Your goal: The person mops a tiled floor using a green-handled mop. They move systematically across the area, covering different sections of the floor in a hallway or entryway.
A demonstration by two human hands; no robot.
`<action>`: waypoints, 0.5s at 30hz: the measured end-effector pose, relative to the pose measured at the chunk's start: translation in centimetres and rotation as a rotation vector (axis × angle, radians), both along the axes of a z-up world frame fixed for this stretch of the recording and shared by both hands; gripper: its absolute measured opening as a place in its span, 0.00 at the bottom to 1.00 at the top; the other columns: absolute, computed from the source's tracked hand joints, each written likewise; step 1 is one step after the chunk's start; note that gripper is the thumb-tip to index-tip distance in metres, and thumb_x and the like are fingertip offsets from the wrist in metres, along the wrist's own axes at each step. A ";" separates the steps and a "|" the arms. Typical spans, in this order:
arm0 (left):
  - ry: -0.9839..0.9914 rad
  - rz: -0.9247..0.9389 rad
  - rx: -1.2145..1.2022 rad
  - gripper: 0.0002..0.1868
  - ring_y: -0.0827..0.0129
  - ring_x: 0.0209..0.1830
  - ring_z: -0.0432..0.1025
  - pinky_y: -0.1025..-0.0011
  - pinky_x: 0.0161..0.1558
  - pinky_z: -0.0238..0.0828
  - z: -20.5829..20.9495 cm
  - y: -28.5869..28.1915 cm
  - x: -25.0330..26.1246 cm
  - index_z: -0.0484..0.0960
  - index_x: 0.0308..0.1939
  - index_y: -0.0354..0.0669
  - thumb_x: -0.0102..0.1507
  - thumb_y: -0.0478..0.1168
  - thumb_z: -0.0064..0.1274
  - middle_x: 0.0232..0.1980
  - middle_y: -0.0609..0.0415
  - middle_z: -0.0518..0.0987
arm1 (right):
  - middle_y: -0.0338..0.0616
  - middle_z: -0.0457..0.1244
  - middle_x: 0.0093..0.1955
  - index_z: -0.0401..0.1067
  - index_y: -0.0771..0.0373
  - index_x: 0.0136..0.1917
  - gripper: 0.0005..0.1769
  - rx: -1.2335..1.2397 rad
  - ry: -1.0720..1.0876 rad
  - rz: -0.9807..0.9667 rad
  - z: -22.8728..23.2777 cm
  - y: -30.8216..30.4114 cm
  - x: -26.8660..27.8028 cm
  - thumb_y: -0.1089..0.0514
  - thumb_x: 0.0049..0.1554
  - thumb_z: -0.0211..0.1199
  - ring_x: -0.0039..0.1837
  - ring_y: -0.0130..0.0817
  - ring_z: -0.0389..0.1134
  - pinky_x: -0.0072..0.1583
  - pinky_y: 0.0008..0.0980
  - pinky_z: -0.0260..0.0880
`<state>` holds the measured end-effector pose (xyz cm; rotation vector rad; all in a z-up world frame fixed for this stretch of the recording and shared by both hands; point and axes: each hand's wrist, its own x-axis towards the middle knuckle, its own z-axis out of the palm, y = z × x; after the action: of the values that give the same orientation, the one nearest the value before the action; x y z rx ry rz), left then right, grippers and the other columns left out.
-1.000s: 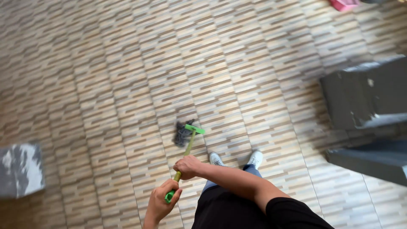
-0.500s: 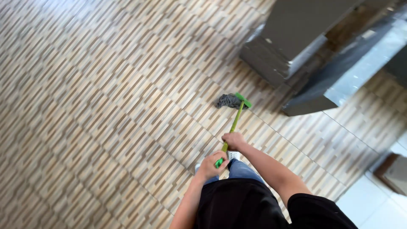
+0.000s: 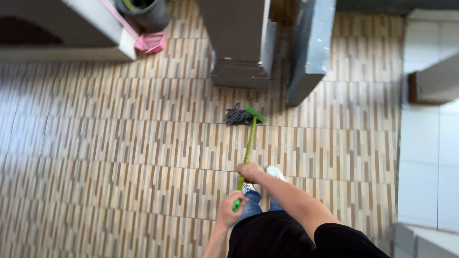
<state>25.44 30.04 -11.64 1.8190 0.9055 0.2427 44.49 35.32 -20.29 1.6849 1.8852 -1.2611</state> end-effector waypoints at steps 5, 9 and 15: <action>0.079 -0.200 0.085 0.06 0.78 0.26 0.72 0.84 0.27 0.72 2.9 2.9 -5.6 0.82 0.36 0.51 0.65 0.45 0.55 0.41 0.64 0.83 | 0.35 0.65 0.52 0.70 0.52 0.53 0.08 0.169 0.102 -0.059 0.9 -0.9 -4.7 0.50 0.63 0.64 0.54 0.37 0.72 0.51 0.40 0.81; -0.008 -0.313 0.180 0.06 0.74 0.34 0.80 0.78 0.40 0.85 7.5 4.7 -4.0 0.81 0.31 0.49 0.64 0.39 0.55 0.38 0.61 0.84 | 0.34 0.68 0.48 0.70 0.49 0.45 0.06 0.363 0.116 -0.150 -0.5 -1.7 -4.7 0.48 0.60 0.58 0.49 0.43 0.74 0.43 0.48 0.75; -0.187 -0.476 0.260 0.06 0.69 0.35 0.79 0.72 0.34 0.72 9.4 0.1 4.0 0.78 0.32 0.47 0.64 0.40 0.55 0.38 0.59 0.83 | 0.34 0.66 0.43 0.70 0.49 0.43 0.14 0.463 0.040 -0.235 0.4 -9.5 2.4 0.41 0.53 0.67 0.48 0.44 0.74 0.39 0.51 0.73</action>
<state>29.46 30.11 -2.28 2.1508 0.3034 0.2296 46.93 25.84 -19.91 2.1794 2.1775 -0.9876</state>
